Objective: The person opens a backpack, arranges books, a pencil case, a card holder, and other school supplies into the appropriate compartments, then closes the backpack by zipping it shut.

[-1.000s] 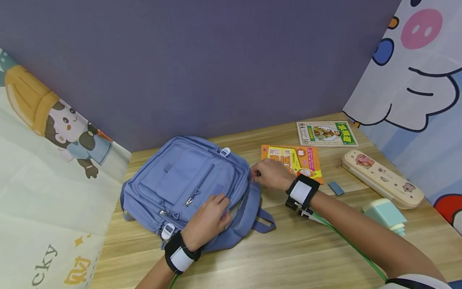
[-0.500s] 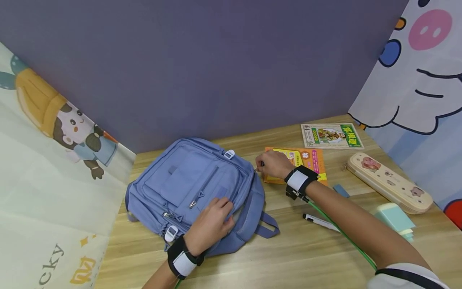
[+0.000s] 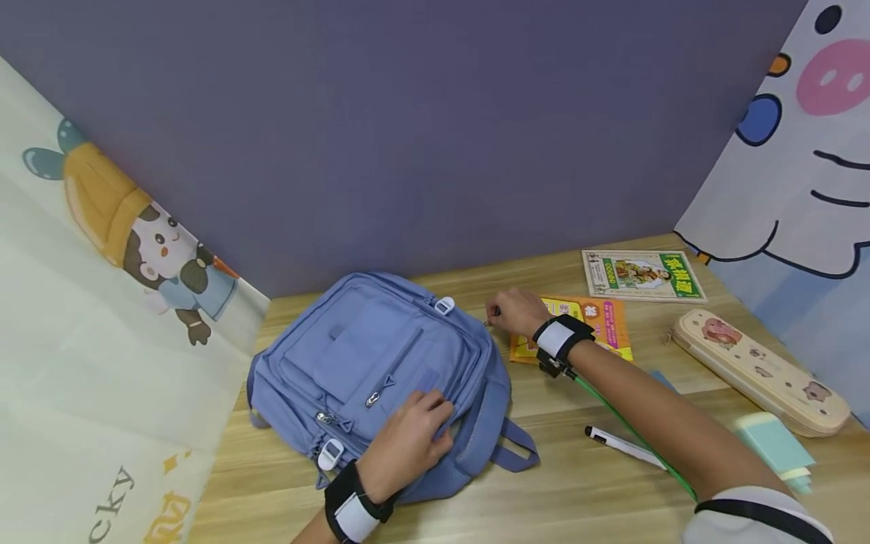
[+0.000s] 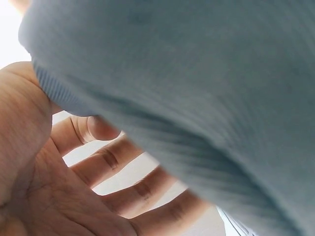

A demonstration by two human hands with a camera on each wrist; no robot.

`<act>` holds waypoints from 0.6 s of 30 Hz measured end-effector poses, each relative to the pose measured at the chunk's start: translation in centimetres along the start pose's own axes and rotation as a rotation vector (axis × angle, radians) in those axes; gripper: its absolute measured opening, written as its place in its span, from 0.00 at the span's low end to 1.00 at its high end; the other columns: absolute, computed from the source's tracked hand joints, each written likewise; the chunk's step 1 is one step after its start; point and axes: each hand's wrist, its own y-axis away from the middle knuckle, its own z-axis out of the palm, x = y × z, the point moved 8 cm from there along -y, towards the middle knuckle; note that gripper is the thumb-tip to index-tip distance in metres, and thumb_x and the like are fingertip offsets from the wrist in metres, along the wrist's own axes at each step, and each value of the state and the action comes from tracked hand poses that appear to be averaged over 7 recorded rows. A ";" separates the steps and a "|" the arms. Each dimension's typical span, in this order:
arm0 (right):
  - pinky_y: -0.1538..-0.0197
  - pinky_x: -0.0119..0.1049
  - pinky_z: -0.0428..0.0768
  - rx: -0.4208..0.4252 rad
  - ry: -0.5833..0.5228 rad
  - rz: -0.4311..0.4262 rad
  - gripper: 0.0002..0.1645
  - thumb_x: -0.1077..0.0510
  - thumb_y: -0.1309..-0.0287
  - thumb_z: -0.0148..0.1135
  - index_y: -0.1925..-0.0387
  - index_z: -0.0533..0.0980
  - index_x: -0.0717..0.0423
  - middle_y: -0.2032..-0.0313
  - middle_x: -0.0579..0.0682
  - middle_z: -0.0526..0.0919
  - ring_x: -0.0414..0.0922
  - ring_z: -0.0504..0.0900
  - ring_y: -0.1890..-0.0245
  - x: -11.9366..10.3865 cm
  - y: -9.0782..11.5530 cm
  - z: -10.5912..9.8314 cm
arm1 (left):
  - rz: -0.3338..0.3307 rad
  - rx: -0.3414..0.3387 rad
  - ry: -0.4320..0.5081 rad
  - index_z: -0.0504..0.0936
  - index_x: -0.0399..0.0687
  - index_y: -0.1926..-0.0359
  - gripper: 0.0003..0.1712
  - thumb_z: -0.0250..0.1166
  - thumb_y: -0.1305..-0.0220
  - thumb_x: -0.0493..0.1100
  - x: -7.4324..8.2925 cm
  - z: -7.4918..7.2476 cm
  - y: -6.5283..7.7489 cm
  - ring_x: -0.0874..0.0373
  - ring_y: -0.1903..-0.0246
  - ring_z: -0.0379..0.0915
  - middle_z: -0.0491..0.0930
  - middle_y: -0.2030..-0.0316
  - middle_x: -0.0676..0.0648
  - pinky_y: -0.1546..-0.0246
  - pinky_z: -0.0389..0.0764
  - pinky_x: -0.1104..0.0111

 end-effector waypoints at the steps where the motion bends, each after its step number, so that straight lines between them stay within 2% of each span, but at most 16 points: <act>1: 0.71 0.35 0.70 -0.003 -0.001 0.000 0.08 0.58 0.34 0.73 0.71 0.85 0.50 0.68 0.46 0.89 0.39 0.77 0.74 0.1 -0.3 0.1 | -0.002 -0.002 -0.001 0.84 0.52 0.60 0.09 0.74 0.41 0.39 0.0 0.0 0.0 0.58 0.64 0.73 0.77 0.63 0.53 0.72 0.76 0.72; 5: 0.71 0.35 0.70 0.011 0.017 -0.016 0.09 0.58 0.36 0.75 0.73 0.84 0.50 0.69 0.46 0.88 0.40 0.77 0.74 0.2 -1.7 0.4 | -0.005 -0.002 -0.002 0.84 0.52 0.60 0.09 0.74 0.41 0.39 0.1 -0.1 -0.1 0.58 0.64 0.73 0.77 0.63 0.53 0.73 0.75 0.74; 9: 0.70 0.38 0.74 0.047 0.050 -0.037 0.10 0.59 0.39 0.76 0.74 0.83 0.48 0.71 0.46 0.87 0.42 0.79 0.72 0.1 -2.9 0.6 | -0.007 -0.002 0.012 0.84 0.54 0.60 0.09 0.74 0.40 0.39 0.0 0.0 -0.1 0.59 0.64 0.73 0.77 0.63 0.54 0.73 0.75 0.75; 14: 0.66 0.44 0.79 0.075 0.052 -0.071 0.07 0.60 0.39 0.75 0.72 0.86 0.48 0.69 0.48 0.89 0.46 0.84 0.70 -0.2 -4.3 1.1 | 0.002 0.009 0.022 0.85 0.54 0.59 0.10 0.73 0.40 0.38 0.1 -0.1 0.0 0.59 0.65 0.72 0.77 0.64 0.54 0.72 0.74 0.76; 18: 0.66 0.44 0.80 0.079 0.027 -0.061 0.05 0.59 0.37 0.75 0.69 0.88 0.47 0.66 0.48 0.91 0.45 0.84 0.70 -0.2 -5.2 1.8 | 0.015 0.027 0.011 0.85 0.54 0.60 0.10 0.75 0.42 0.38 0.3 -0.1 0.0 0.60 0.65 0.72 0.77 0.65 0.54 0.71 0.72 0.77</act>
